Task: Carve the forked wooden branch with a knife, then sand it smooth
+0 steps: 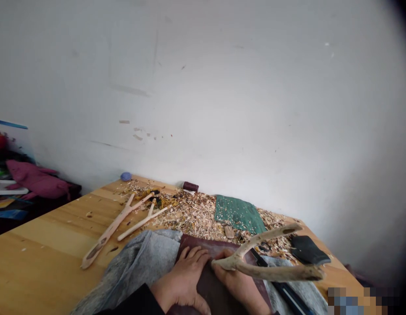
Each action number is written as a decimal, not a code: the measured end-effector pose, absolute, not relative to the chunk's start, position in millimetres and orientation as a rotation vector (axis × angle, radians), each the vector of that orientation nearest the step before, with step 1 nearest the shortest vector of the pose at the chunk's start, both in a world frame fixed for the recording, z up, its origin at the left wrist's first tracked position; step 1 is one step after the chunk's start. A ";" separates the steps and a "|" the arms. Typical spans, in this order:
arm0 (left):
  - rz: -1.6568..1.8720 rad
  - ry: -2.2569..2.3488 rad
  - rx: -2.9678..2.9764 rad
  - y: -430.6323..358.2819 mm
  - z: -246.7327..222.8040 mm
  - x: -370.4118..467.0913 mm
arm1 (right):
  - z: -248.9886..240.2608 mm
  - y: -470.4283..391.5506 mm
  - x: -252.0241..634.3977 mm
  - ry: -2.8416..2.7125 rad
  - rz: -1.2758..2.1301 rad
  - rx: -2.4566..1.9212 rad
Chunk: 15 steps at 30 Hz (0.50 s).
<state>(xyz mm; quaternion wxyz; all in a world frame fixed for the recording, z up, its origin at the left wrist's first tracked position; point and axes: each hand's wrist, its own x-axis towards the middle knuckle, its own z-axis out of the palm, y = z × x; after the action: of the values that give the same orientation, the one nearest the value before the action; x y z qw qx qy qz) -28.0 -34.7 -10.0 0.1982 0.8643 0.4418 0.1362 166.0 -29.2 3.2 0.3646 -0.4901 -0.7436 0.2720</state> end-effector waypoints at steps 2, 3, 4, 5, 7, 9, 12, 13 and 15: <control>0.405 1.244 2.412 -34.8 -9.1 -27.5 | 5.6 -28.9 171.0 -1.846 0.812 -1.282; 0.424 1.262 2.393 -35.2 -7.4 -27.1 | 7.4 -30.2 172.4 -1.795 0.892 -1.267; 0.453 1.281 2.371 -35.8 -4.4 -26.4 | 9.4 -32.0 173.3 -1.737 0.978 -1.234; 0.507 1.302 2.347 -36.9 -0.3 -25.5 | 11.6 -34.1 174.0 -1.670 1.059 -1.187; 0.697 1.305 2.320 -40.9 10.2 -22.1 | 15.2 -38.0 175.3 -1.514 1.213 -1.064; 1.003 1.234 2.273 -46.8 20.5 -16.8 | 16.6 -40.6 176.8 -1.338 1.358 -0.939; 1.280 1.107 2.239 -57.4 29.8 -6.3 | 14.2 -42.6 177.3 -1.156 1.541 -0.805; 1.320 1.087 2.261 -60.7 31.3 -3.0 | 13.0 -43.3 176.6 -1.143 1.583 -0.785; 1.381 1.070 2.308 -66.2 33.0 1.8 | 11.2 -45.1 174.0 -1.151 1.640 -0.781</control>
<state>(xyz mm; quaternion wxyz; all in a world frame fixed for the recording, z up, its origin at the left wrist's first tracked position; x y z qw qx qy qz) 1.8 -66.2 33.0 0.1231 0.7912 0.3669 0.4736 174.0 -45.1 11.2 0.4753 -0.3196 -0.4710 0.6709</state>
